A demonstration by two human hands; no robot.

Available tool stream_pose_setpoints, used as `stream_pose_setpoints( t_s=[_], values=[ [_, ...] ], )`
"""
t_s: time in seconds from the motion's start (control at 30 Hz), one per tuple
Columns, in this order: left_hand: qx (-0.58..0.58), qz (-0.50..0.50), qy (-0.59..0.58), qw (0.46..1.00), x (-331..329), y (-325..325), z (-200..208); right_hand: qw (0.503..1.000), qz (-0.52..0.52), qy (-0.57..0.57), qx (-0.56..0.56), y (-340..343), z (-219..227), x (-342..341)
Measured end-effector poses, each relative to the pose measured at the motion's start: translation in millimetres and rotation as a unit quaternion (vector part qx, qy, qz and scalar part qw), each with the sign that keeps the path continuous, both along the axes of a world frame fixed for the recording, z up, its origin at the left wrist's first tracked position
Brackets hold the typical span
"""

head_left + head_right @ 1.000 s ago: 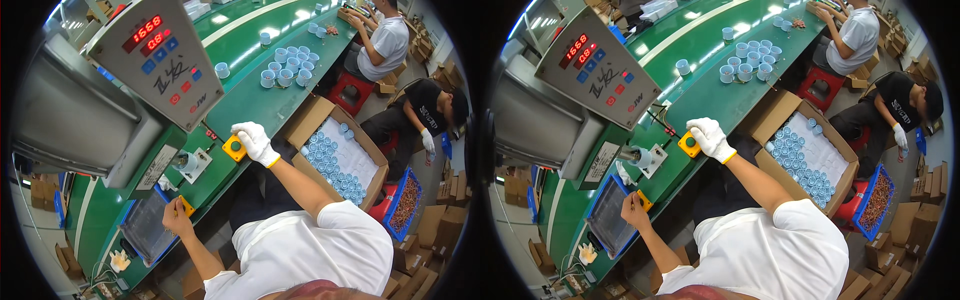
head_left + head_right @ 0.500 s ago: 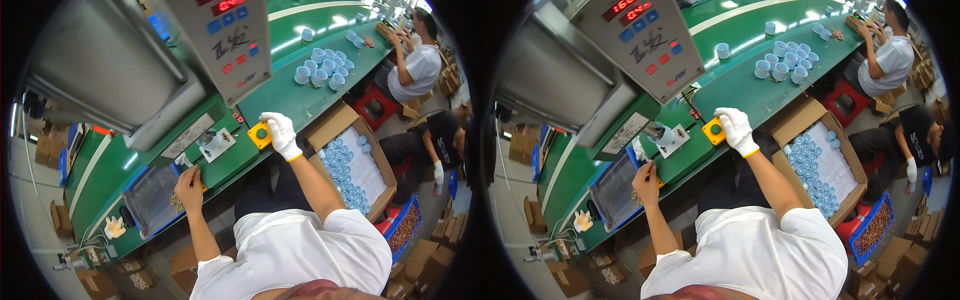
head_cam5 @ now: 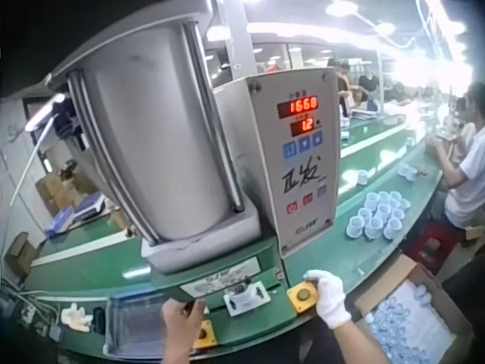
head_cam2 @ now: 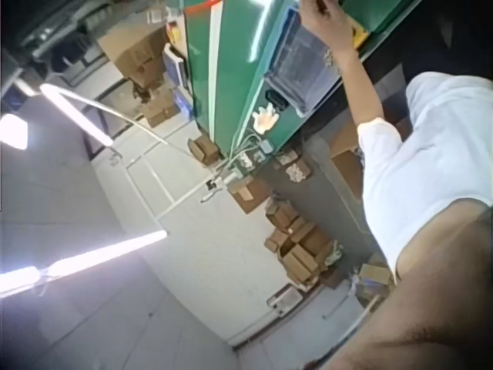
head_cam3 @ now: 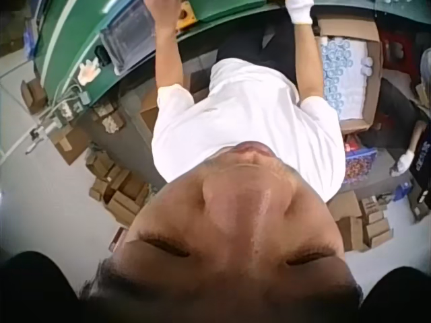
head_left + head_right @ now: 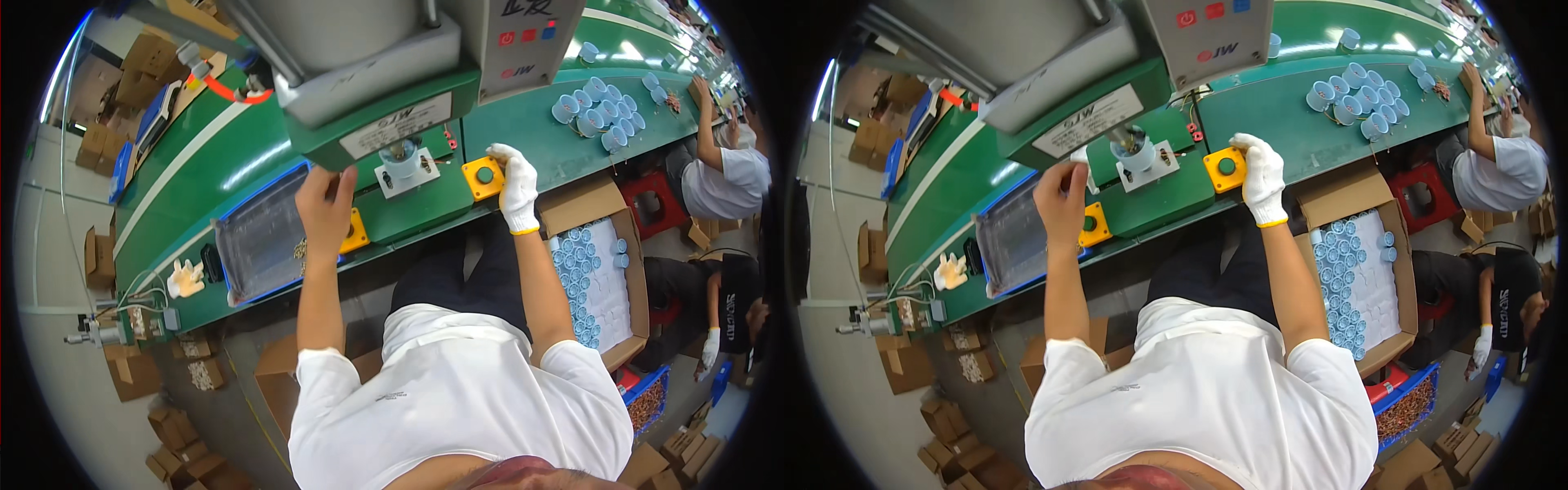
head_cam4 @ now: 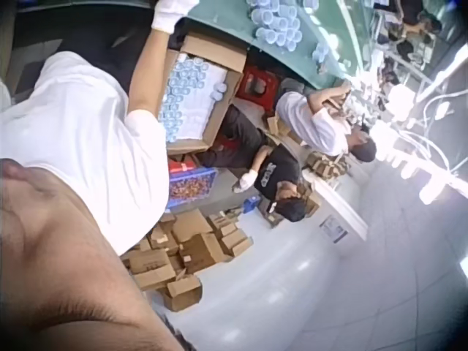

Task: Manually assemble small components into plastic containers and use a press machine to seal or process them on a production line.

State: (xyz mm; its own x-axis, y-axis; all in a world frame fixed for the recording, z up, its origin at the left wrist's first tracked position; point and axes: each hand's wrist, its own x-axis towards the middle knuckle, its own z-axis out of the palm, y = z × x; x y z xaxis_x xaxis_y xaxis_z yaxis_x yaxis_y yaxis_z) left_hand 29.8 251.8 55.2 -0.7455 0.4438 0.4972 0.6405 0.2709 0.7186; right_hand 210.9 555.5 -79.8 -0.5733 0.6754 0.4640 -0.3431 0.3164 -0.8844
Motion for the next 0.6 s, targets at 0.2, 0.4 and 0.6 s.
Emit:
stream_pose_setpoints(
  t_s=[0.2, 0.4, 0.6],
  values=[
    [-0.052, -0.129, -0.039, 0.99, -17.3, 46.9, 57.9, 1.0, 0.008, 0.013, -0.014, -2.2, 4.3, 2.0],
    [-0.28, -0.125, -0.116, 0.945, -16.4, 71.1, 72.7, 1.0, -0.002, 0.008, -0.012, -2.7, 1.9, 2.8],
    [-0.282, -0.144, -0.105, 0.943, -18.3, 59.8, 63.7, 0.973, -0.094, 0.016, 0.211, -8.9, 23.6, 4.3]
  ],
)
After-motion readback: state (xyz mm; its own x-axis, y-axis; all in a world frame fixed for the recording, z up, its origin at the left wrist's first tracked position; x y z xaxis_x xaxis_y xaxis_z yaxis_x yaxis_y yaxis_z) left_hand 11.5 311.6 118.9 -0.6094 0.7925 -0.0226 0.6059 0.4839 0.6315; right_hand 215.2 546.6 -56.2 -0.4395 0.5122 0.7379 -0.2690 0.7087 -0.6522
